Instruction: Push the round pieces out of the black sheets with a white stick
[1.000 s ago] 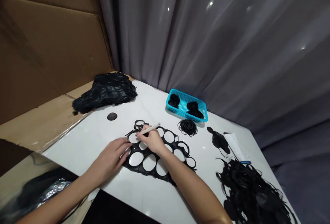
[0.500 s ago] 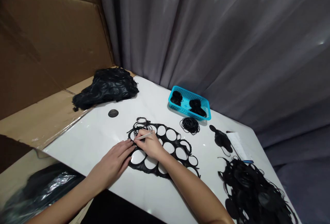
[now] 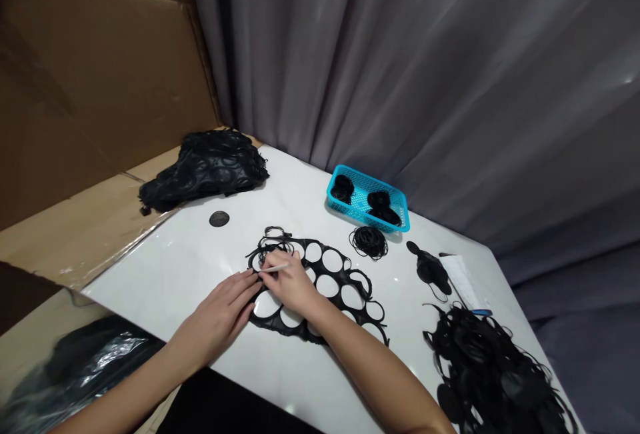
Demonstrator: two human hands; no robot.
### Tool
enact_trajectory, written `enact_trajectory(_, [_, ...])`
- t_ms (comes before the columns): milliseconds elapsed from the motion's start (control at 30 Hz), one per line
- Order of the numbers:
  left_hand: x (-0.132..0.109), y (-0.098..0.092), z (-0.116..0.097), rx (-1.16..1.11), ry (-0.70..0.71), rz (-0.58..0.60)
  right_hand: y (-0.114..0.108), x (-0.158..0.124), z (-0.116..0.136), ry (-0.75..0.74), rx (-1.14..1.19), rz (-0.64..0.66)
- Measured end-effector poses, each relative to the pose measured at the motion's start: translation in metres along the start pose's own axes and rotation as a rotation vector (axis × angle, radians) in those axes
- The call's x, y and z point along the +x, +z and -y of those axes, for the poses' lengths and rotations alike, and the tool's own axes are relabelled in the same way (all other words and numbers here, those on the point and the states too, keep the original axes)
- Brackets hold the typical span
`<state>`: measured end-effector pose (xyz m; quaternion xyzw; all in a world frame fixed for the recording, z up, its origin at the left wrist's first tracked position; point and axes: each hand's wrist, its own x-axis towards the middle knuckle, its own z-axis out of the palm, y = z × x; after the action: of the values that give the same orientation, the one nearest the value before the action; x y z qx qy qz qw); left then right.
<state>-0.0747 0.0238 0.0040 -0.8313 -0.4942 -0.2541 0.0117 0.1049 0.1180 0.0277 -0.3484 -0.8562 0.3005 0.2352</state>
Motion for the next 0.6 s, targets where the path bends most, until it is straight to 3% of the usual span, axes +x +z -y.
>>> enact_trajectory(133, [0.0, 0.002, 0.0, 0.023, 0.014, -0.013, -0.01, 0.012, -0.005, -0.191, -0.33, 0.023])
enact_trajectory(167, [0.0, 0.003, 0.0, 0.031, 0.014, -0.016, -0.019, 0.02, -0.01, -0.166, -0.365, -0.042])
enact_trajectory(267, [-0.001, 0.003, -0.001, 0.035, -0.004, -0.025, -0.058, 0.04, -0.03, 0.093, -0.353, -0.414])
enact_trajectory(333, [0.002, -0.002, 0.001, 0.004, -0.028, -0.008, -0.083, 0.044, -0.043, 0.224, -0.242, -0.615])
enact_trajectory(400, [0.014, -0.01, 0.005, -0.05, -0.076, 0.064, -0.098, 0.038, -0.051, 0.31, -0.075, -0.674])
enact_trajectory(467, [0.033, -0.016, 0.012, -0.097, -0.142, 0.155, -0.101, 0.024, -0.054, 0.394, 0.196, -0.631])
enact_trajectory(600, [0.083, -0.012, 0.031, -0.1, -0.159, 0.174, -0.09, -0.007, -0.049, 0.561, 0.788, -0.508])
